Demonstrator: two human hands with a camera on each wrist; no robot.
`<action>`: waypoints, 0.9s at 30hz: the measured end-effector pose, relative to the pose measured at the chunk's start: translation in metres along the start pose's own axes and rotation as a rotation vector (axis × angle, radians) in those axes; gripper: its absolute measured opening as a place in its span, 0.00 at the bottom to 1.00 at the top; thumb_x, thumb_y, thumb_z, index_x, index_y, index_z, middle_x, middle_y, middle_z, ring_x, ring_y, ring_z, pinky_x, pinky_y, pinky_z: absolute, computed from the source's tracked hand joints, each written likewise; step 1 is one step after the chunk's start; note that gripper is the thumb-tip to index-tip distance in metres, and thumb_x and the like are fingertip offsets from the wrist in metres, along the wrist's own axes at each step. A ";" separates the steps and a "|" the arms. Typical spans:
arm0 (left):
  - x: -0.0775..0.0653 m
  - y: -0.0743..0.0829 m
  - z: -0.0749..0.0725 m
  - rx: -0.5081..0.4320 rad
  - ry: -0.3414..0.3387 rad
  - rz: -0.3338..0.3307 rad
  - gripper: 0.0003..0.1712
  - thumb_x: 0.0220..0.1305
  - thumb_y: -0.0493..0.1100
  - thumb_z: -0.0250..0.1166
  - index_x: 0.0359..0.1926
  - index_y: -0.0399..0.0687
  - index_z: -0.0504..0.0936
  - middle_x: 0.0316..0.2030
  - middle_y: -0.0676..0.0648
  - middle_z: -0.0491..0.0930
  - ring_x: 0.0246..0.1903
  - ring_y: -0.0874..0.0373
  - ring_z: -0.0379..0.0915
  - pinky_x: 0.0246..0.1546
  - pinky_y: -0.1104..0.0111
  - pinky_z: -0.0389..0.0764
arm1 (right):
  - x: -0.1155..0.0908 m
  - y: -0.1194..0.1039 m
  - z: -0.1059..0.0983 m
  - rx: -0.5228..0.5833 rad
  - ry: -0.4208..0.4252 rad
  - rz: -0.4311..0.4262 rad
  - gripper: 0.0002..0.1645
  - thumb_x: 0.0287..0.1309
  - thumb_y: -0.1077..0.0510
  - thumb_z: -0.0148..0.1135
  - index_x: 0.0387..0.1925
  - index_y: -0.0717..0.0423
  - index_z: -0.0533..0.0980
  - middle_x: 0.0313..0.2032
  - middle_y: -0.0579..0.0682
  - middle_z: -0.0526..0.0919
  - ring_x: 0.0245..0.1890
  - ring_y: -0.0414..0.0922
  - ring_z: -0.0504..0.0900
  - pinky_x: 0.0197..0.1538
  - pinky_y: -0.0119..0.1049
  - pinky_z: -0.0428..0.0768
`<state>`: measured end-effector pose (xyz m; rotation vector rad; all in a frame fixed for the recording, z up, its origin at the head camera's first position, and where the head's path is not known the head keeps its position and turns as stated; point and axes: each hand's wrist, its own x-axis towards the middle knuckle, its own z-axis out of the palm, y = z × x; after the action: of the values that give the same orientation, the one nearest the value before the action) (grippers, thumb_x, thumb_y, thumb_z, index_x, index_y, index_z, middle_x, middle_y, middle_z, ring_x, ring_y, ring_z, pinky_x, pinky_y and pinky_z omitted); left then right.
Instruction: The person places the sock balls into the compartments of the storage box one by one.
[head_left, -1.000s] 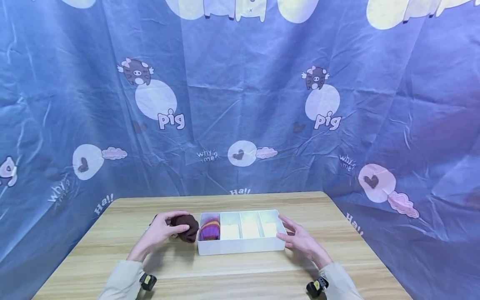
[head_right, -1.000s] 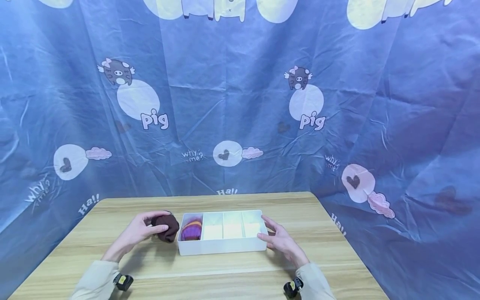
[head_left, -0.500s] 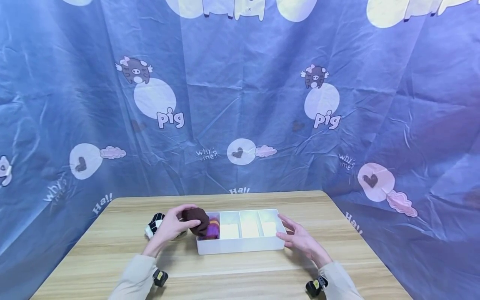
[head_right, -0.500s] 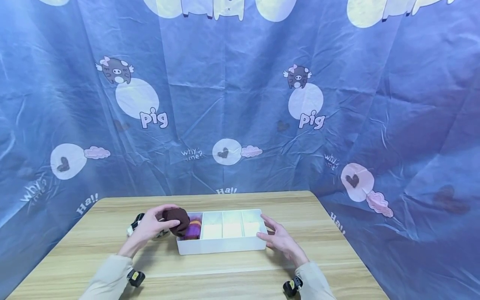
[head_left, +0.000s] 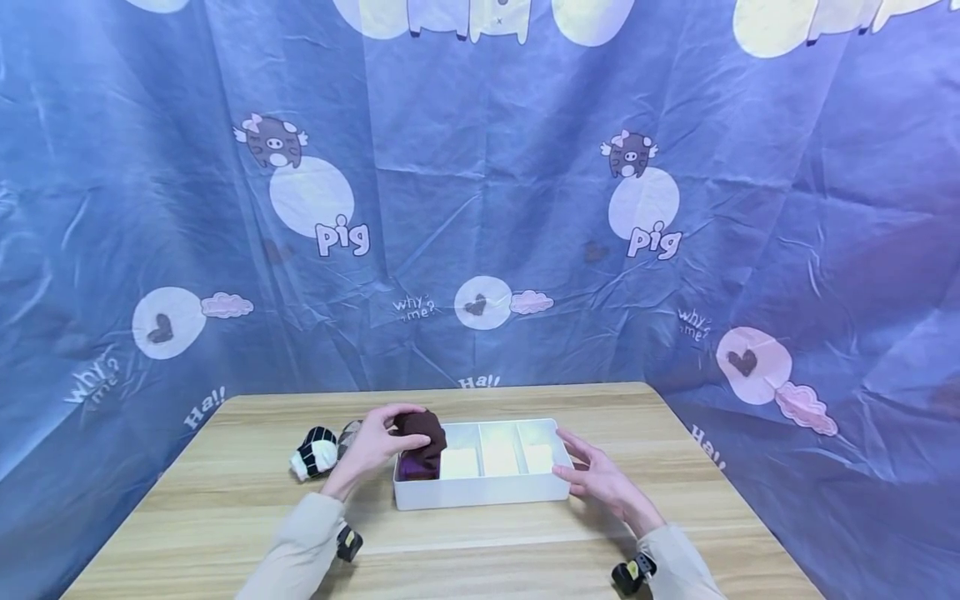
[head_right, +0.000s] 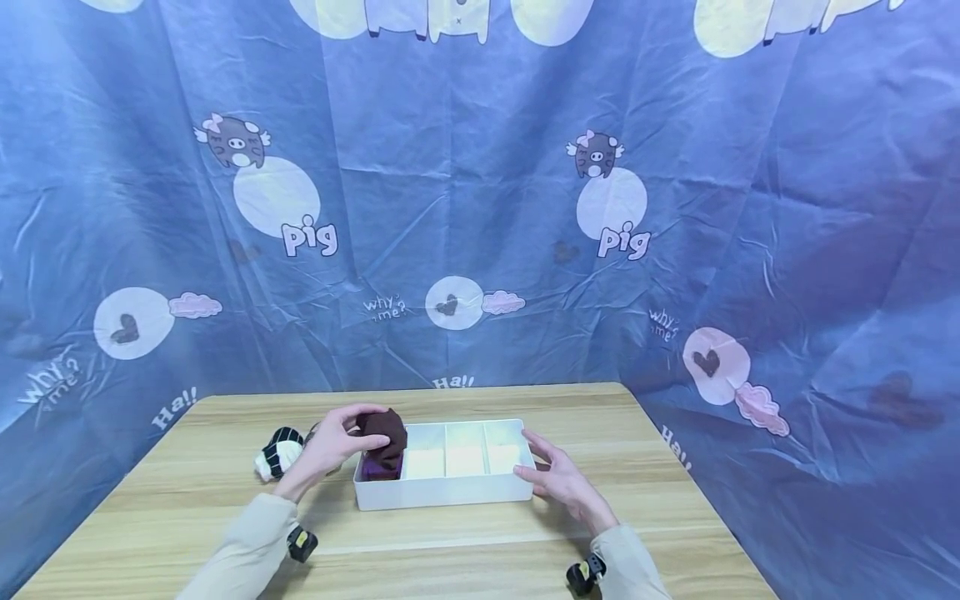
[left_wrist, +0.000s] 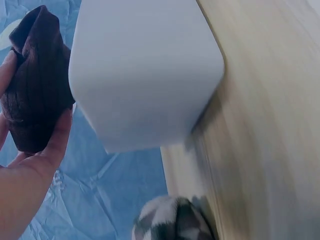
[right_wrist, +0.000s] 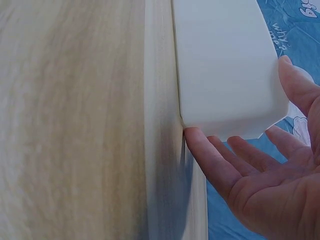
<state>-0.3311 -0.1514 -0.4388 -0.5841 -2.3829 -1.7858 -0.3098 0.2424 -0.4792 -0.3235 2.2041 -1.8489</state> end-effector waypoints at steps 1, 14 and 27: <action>0.002 0.000 0.003 0.001 -0.001 0.009 0.27 0.51 0.40 0.77 0.54 0.44 0.82 0.53 0.38 0.79 0.45 0.54 0.80 0.44 0.70 0.81 | 0.000 0.000 0.000 0.001 -0.002 -0.001 0.50 0.62 0.57 0.64 0.77 0.55 0.46 0.73 0.72 0.47 0.68 0.67 0.62 0.56 0.46 0.81; 0.013 -0.001 0.036 -0.026 -0.040 0.075 0.24 0.49 0.35 0.76 0.50 0.40 0.83 0.62 0.34 0.72 0.52 0.42 0.77 0.53 0.61 0.79 | 0.001 0.003 0.000 -0.009 0.016 0.005 0.50 0.61 0.56 0.66 0.77 0.53 0.49 0.73 0.71 0.50 0.68 0.67 0.62 0.55 0.46 0.81; 0.023 -0.002 0.052 0.213 -0.126 0.096 0.24 0.50 0.41 0.77 0.50 0.50 0.84 0.45 0.44 0.84 0.38 0.60 0.79 0.40 0.71 0.79 | 0.002 0.002 0.001 0.000 0.011 0.000 0.49 0.62 0.57 0.65 0.77 0.54 0.48 0.73 0.71 0.50 0.67 0.65 0.64 0.55 0.45 0.81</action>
<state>-0.3451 -0.0976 -0.4492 -0.7886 -2.5354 -1.4741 -0.3114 0.2410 -0.4815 -0.3141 2.2118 -1.8547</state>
